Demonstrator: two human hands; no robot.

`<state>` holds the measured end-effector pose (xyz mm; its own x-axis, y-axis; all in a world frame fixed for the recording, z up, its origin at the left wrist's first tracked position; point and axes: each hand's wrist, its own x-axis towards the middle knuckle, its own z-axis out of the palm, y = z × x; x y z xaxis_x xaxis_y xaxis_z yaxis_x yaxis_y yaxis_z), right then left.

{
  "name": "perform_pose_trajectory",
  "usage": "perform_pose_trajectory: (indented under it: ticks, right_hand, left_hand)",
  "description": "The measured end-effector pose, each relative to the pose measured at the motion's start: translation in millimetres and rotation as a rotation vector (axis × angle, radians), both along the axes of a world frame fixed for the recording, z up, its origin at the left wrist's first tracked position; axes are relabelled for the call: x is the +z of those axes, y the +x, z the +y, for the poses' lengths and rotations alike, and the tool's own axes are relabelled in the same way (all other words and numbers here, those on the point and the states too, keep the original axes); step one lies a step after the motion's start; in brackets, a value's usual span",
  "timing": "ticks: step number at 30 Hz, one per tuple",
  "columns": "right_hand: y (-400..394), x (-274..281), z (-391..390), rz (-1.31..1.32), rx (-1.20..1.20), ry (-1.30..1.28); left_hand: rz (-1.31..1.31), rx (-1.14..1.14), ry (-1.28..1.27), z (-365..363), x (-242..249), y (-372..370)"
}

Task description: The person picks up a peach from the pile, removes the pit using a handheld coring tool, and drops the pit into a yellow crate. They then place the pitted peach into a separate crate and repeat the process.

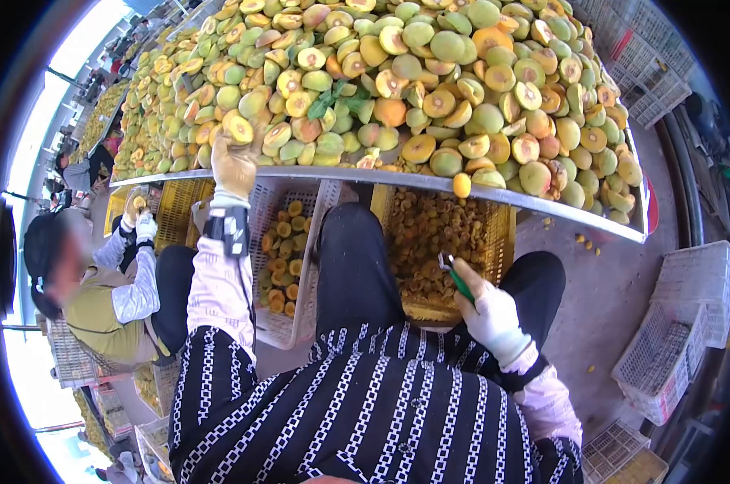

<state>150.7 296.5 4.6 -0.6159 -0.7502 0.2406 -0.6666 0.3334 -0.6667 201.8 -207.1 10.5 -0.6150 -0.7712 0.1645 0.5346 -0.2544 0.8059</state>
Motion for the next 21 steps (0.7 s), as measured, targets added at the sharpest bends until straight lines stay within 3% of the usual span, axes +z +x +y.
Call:
perform_pose_trajectory:
  ticks: [1,3,6,9,15,17,21]
  right_hand:
    - [0.6,5.8,-7.6,-0.014,0.005,-0.034]
    - [-0.1,17.5,-23.9,0.014,0.045,-0.102]
    - [2.8,40.0,-36.8,0.097,0.129,-0.178]
    - [11.9,68.2,-32.8,0.160,0.167,-0.151]
    - [21.7,78.9,-3.6,0.319,0.039,-0.092]
    - [21.3,72.8,5.0,0.392,-0.031,-0.027]
    - [21.5,73.7,12.3,0.418,-0.059,0.032]
  left_hand:
    - [0.203,-0.198,0.216,39.2,19.1,8.3]
    - [0.368,-0.466,0.468,96.4,40.2,21.4]
    - [0.441,-0.600,0.687,177.5,55.5,28.6]
    - [0.338,-0.602,0.746,230.1,40.2,21.5]
    - [0.028,-0.691,0.647,312.2,45.9,10.5]
    - [-0.108,-0.631,0.357,330.4,50.2,8.0]
    - [-0.178,-0.611,0.203,350.4,60.1,6.1]
